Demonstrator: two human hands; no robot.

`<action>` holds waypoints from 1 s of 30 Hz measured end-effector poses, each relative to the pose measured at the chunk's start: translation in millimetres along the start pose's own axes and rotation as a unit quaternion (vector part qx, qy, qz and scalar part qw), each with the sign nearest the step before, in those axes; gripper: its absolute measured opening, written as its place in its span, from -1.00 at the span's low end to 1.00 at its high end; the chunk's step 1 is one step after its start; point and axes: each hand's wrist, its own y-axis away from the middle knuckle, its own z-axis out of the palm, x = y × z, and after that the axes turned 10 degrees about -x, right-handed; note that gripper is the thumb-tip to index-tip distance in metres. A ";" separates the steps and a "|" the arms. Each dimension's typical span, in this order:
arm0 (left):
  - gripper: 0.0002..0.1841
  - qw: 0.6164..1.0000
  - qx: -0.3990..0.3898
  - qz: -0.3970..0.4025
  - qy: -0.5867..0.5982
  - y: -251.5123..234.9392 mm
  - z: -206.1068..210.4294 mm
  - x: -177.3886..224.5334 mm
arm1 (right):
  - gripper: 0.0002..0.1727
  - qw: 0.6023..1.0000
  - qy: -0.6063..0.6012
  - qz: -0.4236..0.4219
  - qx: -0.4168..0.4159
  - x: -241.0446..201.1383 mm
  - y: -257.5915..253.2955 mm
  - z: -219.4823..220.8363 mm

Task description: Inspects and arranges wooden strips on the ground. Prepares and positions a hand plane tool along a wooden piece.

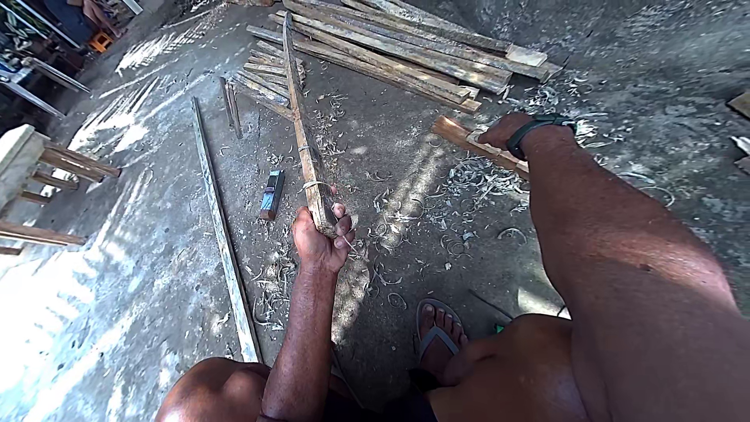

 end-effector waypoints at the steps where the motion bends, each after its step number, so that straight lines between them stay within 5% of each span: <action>1: -0.28 0.999 0.024 -0.002 -0.035 0.0 2.4 -0.7 | -0.40 1.000 -0.002 0.001 0.002 0.1 0.0 0.1; 23: -0.59 0.971 0.095 -0.029 -0.215 -2.6 4.7 -21.3 | -0.44 0.999 -0.050 -0.006 0.010 15.0 -13.3 9.9; 27: -0.65 0.937 0.087 -0.014 -0.338 -4.9 -5.4 -16.2 | -0.43 0.999 -0.052 0.000 0.009 8.0 -2.2 9.6; 30: -0.59 0.869 0.087 -0.031 -0.487 -11.1 -23.0 -15.4 | -0.43 0.999 -0.049 -0.007 0.009 10.7 -6.4 10.9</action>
